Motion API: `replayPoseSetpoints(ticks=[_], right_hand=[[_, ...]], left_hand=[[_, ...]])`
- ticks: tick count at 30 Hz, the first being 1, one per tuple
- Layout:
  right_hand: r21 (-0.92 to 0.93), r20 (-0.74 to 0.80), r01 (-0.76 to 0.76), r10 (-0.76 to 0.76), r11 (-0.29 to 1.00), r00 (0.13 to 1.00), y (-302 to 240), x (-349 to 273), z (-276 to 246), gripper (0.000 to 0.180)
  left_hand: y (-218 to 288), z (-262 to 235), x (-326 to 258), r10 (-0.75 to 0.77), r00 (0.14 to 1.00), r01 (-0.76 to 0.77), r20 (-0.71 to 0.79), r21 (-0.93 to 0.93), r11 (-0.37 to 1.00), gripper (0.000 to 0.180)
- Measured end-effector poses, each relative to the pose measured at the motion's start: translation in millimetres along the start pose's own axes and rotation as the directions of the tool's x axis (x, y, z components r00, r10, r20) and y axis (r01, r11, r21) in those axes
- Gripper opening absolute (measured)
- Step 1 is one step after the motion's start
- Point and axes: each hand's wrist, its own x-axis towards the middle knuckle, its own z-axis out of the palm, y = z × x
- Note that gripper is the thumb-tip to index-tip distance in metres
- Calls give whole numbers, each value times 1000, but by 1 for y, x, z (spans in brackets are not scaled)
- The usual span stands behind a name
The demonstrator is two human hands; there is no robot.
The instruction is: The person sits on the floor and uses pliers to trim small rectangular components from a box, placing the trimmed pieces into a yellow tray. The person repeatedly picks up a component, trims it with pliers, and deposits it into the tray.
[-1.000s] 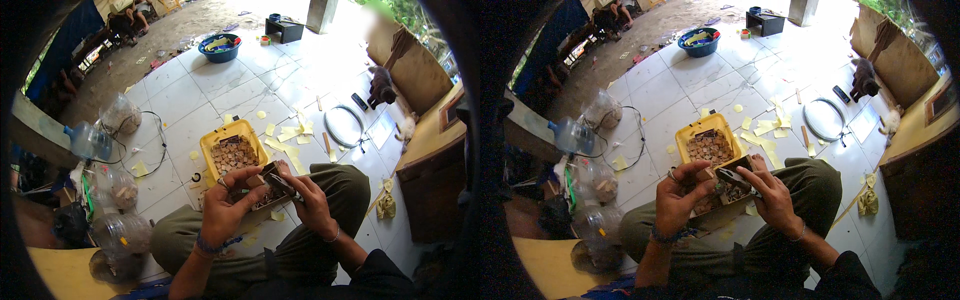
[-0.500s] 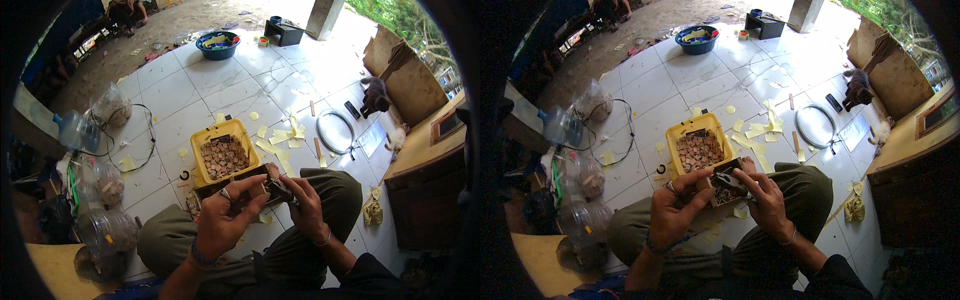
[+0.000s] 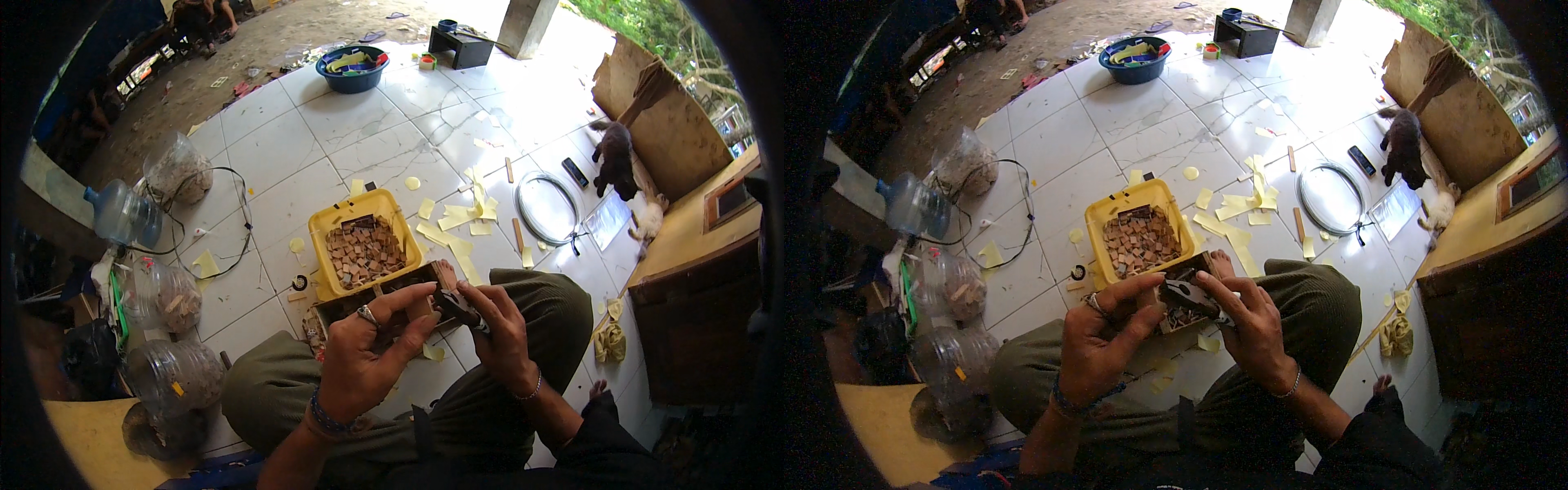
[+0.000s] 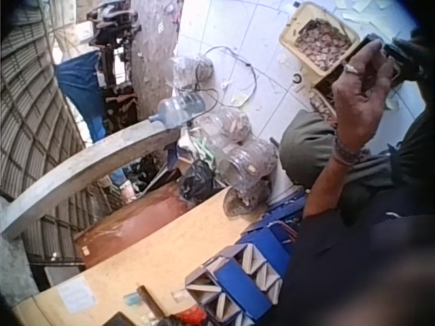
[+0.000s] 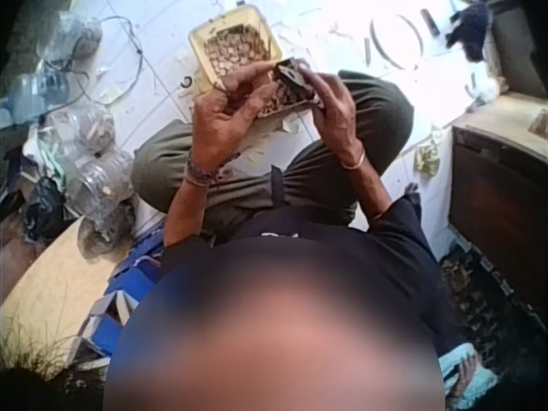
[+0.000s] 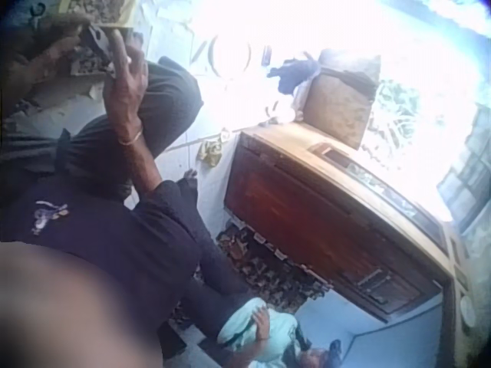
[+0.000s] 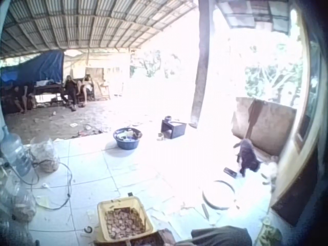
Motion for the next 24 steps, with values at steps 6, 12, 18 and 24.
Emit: replayPoseSetpoints(ticks=[6, 12, 18, 24], right_hand=[[-2, 15, 6, -6, 1000, 1000, 1, 0, -1, 84], [0, 21, 11, -11, 1000, 1000, 2, 0, 0, 87], [73, 30, -1, -1, 997, 1000, 4, -2, 4, 87], [303, 289, -189, 99, 934, 952, -5, 1, -8, 65]], left_hand=[[1, 0, 0, -27, 1000, 27, -3, 25, 999, 39], [3, 1, 3, 114, 993, -112, -13, 121, 986, 38], [4, 5, -3, 10, 997, -3, -71, 102, 995, 31], [-9, -7, 2, 3, 999, 1, -42, 103, 995, 29]])
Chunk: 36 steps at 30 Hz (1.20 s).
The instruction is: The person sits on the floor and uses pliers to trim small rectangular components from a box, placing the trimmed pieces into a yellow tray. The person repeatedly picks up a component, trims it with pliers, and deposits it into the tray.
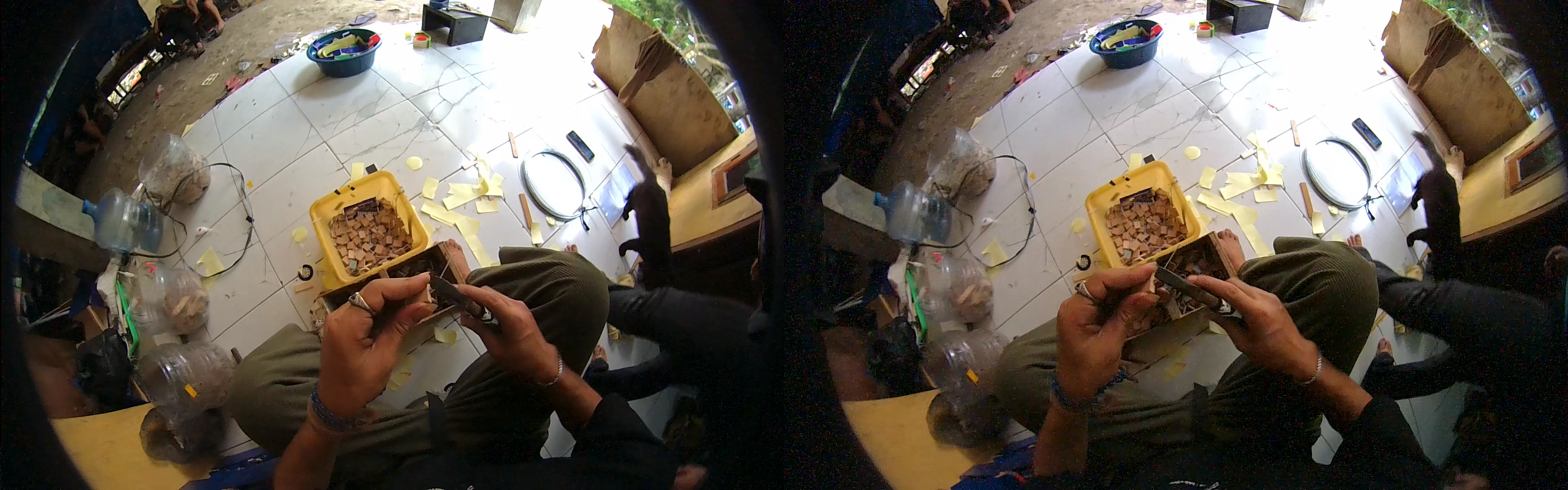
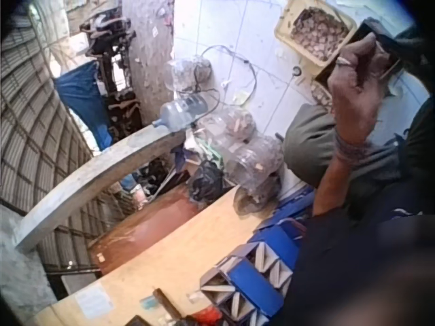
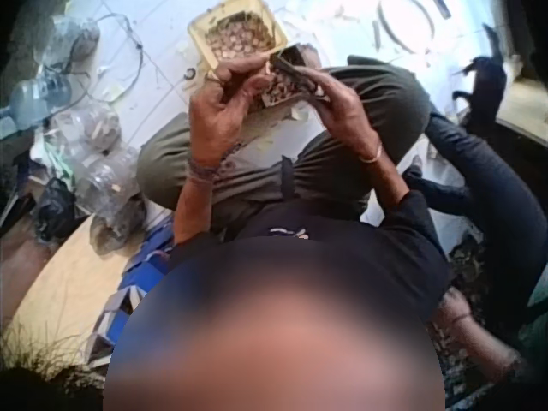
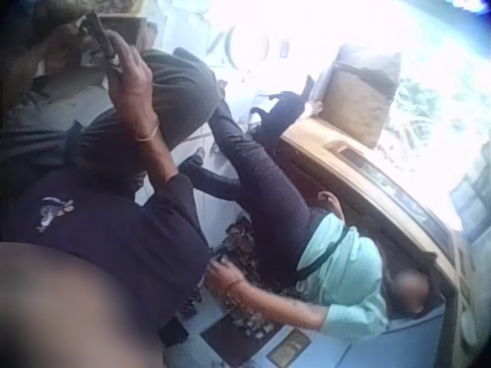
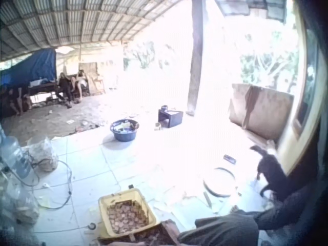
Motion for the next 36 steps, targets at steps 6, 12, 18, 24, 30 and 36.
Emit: replayPoseSetpoints(ticks=[6, 12, 18, 24, 30, 36], right_hand=[[87, 397, -324, 265, 942, 879, -7, -3, -24, 54], [69, 142, -55, 44, 996, 989, -9, 2, -10, 53], [50, 78, -53, 49, 997, 996, -14, 2, -14, 54], [32, 115, -71, 66, 997, 991, -11, 0, -14, 58], [1, 127, -72, 72, 997, 989, -11, -1, -16, 58], [85, 181, -73, 57, 994, 982, -9, -3, -19, 53]], left_hand=[[0, -16, -2, 36, 989, -52, 142, 114, 992, 30], [7, -11, -3, -56, 996, 62, 74, -78, 995, 28], [7, -10, -2, -51, 994, 69, 98, -182, 981, 31], [5, -9, 0, 32, 994, -21, 107, -102, 995, 31], [3, -9, 0, 26, 994, -17, 107, -84, 996, 32], [0, -12, 3, 32, 991, -20, 130, -94, 995, 31]])
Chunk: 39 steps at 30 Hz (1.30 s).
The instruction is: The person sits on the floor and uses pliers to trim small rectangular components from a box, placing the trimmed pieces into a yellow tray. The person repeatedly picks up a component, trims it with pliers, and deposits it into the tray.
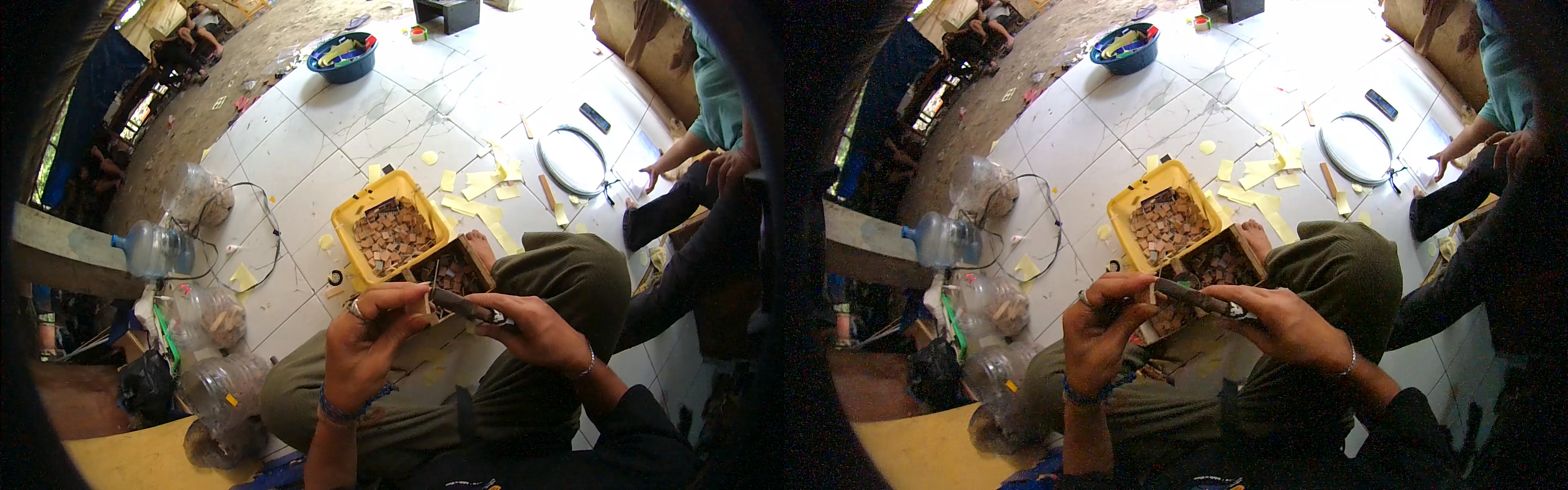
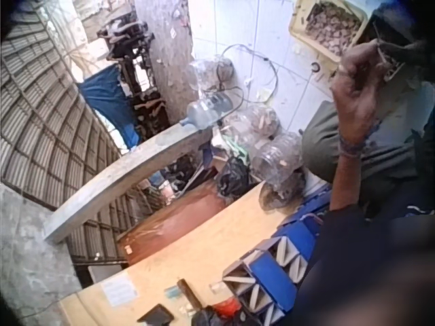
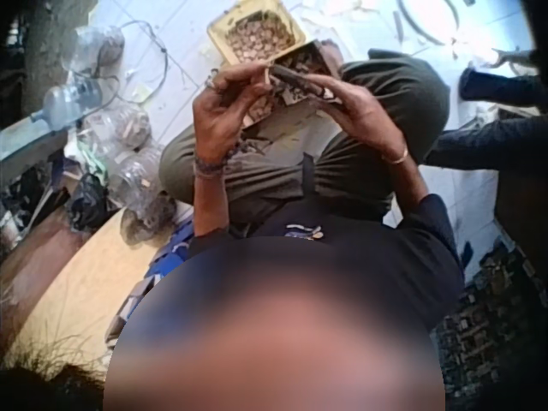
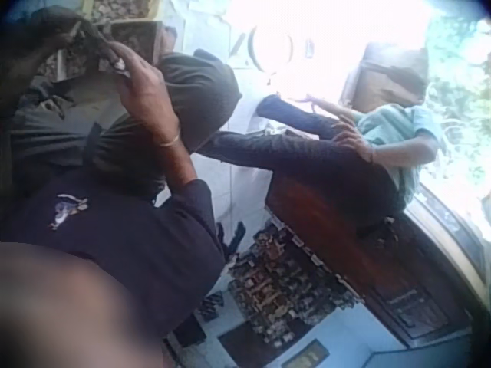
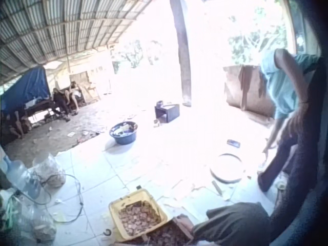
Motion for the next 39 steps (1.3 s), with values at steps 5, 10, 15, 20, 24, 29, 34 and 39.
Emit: replayPoseSetpoints(ticks=[5, 10, 15, 20, 24, 29, 34, 39], right_hand=[[126, 312, -246, 197, 961, 930, 3, -4, -13, 45], [131, 291, -229, 183, 965, 939, 3, -2, -9, 45], [7, -23, 29, -29, 1000, 999, 2, 6, 8, 51], [-206, -86, 28, -47, 978, 995, 4, 5, 7, 63], [-327, -88, 50, -83, 944, 993, 7, 6, 8, 68], [-302, -176, 18, -74, 953, 982, 9, 7, 10, 68], [-293, -226, -53, -15, 955, 974, 11, 8, 11, 64], [-319, -214, -54, -17, 946, 977, 13, 7, 11, 62]], left_hand=[[2, -7, -2, -11, 996, 11, 84, -4, 1000, 31], [0, -6, -3, 24, 999, -29, 46, 90, 995, 31], [3, -4, 2, -17, 999, 16, -29, -30, 999, 39], [7, -4, 1, -238, 971, 219, -12, -350, 911, 37], [4, -5, 1, -257, 964, 231, -67, -268, 935, 33], [1, -4, 0, -143, 983, 112, -111, -244, 963, 32], [1, -4, 0, -148, 980, 116, -135, -221, 968, 33], [2, -2, 0, -133, 981, 102, -139, -211, 972, 31]])
